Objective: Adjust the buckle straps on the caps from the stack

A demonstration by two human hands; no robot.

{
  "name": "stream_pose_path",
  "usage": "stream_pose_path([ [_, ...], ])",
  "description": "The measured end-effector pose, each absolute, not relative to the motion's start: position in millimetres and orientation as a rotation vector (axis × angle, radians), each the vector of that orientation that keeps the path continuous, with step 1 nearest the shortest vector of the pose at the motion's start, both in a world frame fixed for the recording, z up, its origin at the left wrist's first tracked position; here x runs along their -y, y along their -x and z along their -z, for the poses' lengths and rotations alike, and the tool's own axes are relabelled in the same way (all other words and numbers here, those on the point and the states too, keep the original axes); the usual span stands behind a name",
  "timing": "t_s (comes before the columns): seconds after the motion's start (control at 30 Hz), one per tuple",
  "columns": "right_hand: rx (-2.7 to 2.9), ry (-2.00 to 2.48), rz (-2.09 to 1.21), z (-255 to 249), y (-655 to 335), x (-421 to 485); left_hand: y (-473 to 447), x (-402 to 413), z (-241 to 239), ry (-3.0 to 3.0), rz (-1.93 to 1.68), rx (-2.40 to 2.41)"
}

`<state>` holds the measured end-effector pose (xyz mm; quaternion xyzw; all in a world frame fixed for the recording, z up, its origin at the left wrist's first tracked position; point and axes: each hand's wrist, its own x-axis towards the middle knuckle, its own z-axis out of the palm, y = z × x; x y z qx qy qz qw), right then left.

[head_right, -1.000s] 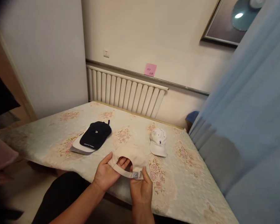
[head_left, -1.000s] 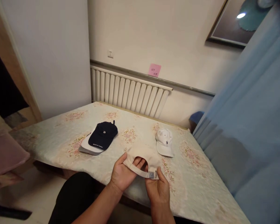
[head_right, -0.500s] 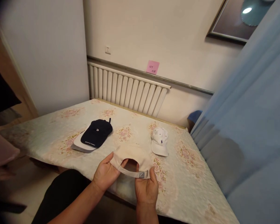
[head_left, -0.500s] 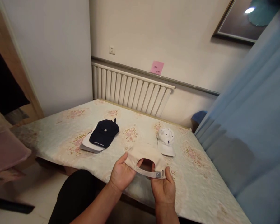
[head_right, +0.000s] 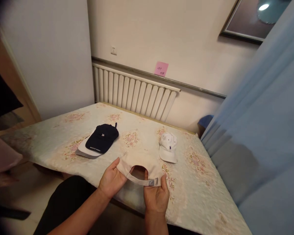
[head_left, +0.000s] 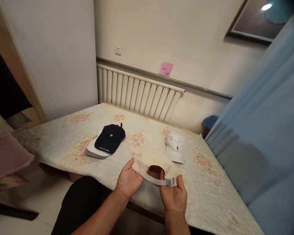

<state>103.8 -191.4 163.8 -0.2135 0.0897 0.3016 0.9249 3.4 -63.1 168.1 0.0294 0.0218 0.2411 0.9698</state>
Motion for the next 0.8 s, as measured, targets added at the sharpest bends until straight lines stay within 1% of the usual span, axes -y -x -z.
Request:
stream_pose_path([
  [0.23,-0.081,0.471,-0.680,-158.8,-99.6,188.7,-3.6,66.7,-167.7,-0.073,-0.473,-0.059],
  [0.8,-0.206,0.420,-0.664,-160.6,-104.9,192.8,-2.2,62.5,-163.2,-0.048,-0.490,-0.050],
])
